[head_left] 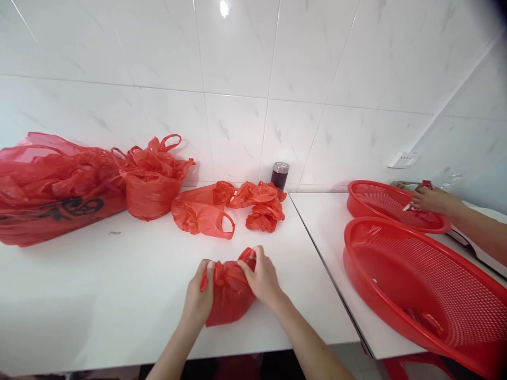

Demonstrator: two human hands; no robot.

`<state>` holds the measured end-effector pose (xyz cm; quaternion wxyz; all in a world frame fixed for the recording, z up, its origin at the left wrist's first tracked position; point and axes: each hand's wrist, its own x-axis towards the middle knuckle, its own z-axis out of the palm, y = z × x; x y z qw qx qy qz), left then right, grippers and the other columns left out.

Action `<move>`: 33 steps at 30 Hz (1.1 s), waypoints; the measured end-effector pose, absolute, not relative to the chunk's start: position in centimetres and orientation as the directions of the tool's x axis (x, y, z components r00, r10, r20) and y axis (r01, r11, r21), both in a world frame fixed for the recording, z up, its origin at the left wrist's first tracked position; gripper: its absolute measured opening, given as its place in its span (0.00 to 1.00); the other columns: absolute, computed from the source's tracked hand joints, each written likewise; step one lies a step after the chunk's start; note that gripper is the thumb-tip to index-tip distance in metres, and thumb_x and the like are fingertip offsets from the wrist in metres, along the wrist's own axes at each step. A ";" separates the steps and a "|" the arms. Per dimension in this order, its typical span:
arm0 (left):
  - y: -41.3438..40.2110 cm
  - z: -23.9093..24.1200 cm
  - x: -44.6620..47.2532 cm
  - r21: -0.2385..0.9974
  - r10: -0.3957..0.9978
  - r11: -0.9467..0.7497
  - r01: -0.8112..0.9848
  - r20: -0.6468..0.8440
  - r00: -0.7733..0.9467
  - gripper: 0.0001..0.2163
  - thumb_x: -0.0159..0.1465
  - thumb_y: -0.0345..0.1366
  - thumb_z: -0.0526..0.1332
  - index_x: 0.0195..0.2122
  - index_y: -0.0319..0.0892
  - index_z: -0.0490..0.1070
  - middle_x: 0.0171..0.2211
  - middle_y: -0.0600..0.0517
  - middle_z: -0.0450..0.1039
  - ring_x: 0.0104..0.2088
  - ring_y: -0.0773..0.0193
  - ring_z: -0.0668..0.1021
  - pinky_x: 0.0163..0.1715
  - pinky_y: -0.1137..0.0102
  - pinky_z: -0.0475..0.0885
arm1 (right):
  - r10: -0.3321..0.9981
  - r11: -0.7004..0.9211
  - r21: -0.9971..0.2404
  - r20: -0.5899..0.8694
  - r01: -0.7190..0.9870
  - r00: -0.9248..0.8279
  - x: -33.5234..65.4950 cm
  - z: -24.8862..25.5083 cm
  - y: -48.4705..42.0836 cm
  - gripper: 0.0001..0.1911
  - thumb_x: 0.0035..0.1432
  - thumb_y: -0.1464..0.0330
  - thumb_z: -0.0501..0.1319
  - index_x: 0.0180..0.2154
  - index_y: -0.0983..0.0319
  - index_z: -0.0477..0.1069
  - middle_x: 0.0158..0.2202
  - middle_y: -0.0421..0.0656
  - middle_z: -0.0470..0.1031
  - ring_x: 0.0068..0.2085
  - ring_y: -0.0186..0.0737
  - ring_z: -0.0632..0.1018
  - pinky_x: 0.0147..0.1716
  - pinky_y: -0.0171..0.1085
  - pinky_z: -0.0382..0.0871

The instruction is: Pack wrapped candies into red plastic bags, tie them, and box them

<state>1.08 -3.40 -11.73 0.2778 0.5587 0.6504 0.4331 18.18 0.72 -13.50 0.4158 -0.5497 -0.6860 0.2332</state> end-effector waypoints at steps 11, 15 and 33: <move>-0.9 -13.5 0.1 0.711 0.950 0.072 0.699 0.166 -0.266 0.13 0.70 0.46 0.43 0.35 0.49 0.61 0.19 0.56 0.68 0.21 0.59 0.72 0.26 0.70 0.62 | 0.946 0.173 -0.857 0.282 0.485 0.160 19.1 -14.5 0.9 0.12 0.64 0.57 0.49 0.32 0.55 0.50 0.28 0.37 0.68 0.28 0.40 0.74 0.29 0.36 0.63; -1.2 -13.4 0.1 0.710 0.957 0.037 0.703 0.177 -0.229 0.13 0.70 0.46 0.42 0.35 0.49 0.61 0.21 0.56 0.70 0.21 0.61 0.72 0.25 0.71 0.62 | 0.935 0.144 -0.837 0.289 0.528 0.205 19.3 -14.4 1.1 0.12 0.63 0.56 0.50 0.33 0.55 0.52 0.26 0.37 0.68 0.27 0.41 0.73 0.28 0.36 0.62; -1.5 -12.1 1.7 0.728 0.976 0.038 0.684 0.121 -0.183 0.15 0.68 0.48 0.45 0.33 0.50 0.64 0.20 0.57 0.70 0.20 0.60 0.73 0.25 0.71 0.64 | 0.977 0.213 -0.771 0.181 0.600 -0.115 20.8 -13.0 0.2 0.07 0.55 0.67 0.56 0.33 0.56 0.55 0.27 0.35 0.67 0.29 0.39 0.68 0.31 0.35 0.59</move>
